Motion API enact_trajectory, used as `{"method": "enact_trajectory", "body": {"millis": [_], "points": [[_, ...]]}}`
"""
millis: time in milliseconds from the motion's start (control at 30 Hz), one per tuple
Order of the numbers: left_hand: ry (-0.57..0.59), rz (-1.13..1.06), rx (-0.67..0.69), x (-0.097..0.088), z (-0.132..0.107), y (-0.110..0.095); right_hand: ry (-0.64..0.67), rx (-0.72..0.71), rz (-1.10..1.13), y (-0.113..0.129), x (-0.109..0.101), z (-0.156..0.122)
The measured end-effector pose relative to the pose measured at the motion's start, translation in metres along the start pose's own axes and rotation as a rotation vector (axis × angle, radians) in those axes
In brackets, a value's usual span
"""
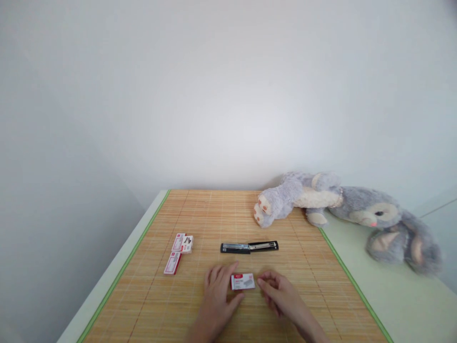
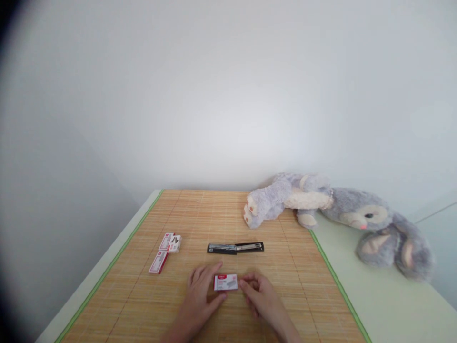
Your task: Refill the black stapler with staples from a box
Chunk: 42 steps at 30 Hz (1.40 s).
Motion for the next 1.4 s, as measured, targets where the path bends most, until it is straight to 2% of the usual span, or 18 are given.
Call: {"method": "enact_trajectory", "body": {"millis": [67, 133, 267, 400, 467, 567, 733, 867, 967, 1100, 1267, 1400], "points": [[-0.002, 0.029, -0.041, -0.004, -0.002, 0.012, -0.033, -0.138, -0.149, 0.01, -0.005, 0.003], [0.002, 0.054, -0.056, -0.008, -0.003, 0.021, -0.003, -0.224, -0.321, 0.021, -0.002, 0.005], [0.008, 0.074, -0.045, -0.013, 0.0, 0.029, 0.034, -0.258, -0.592, 0.041, 0.002, 0.007], [-0.001, 0.095, -0.059, -0.015, 0.005, 0.033, 0.019, -0.264, -0.648, 0.049, -0.009, 0.007], [0.001, 0.092, -0.057, -0.016, 0.006, 0.034, 0.009, -0.279, -0.655, 0.054, -0.008, 0.007], [0.01, 0.085, -0.053, -0.015, 0.008, 0.034, 0.026, -0.323, -0.713, 0.066, 0.012, 0.01], [0.0, 0.081, -0.045, -0.014, 0.008, 0.035, 0.135, -0.375, -0.979, 0.077, 0.056, 0.029], [0.004, 0.059, -0.048, -0.013, 0.008, 0.037, 0.185, -0.379, -1.027, 0.079, 0.066, 0.042], [0.005, 0.036, -0.054, -0.014, 0.008, 0.038, 0.22, -0.395, -1.018, 0.084, 0.058, 0.042], [0.014, 0.018, -0.067, -0.014, 0.009, 0.038, 0.216, -0.41, -0.956, 0.084, 0.036, 0.036], [0.023, 0.0, -0.067, -0.016, 0.01, 0.036, 0.166, -0.429, -0.72, 0.062, 0.008, 0.029], [0.077, -0.015, -0.08, -0.015, 0.01, 0.036, 0.088, -0.41, -0.681, 0.051, -0.015, 0.02]]}}
Point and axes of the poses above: each hand's wrist, its own z-axis towards the middle knuckle, its own x-axis out of the palm, y = z × x, the point moved 4 cm from there along z, towards the middle knuckle, and after that the axes turned 14 degrees about z, right-handed, at the moved point
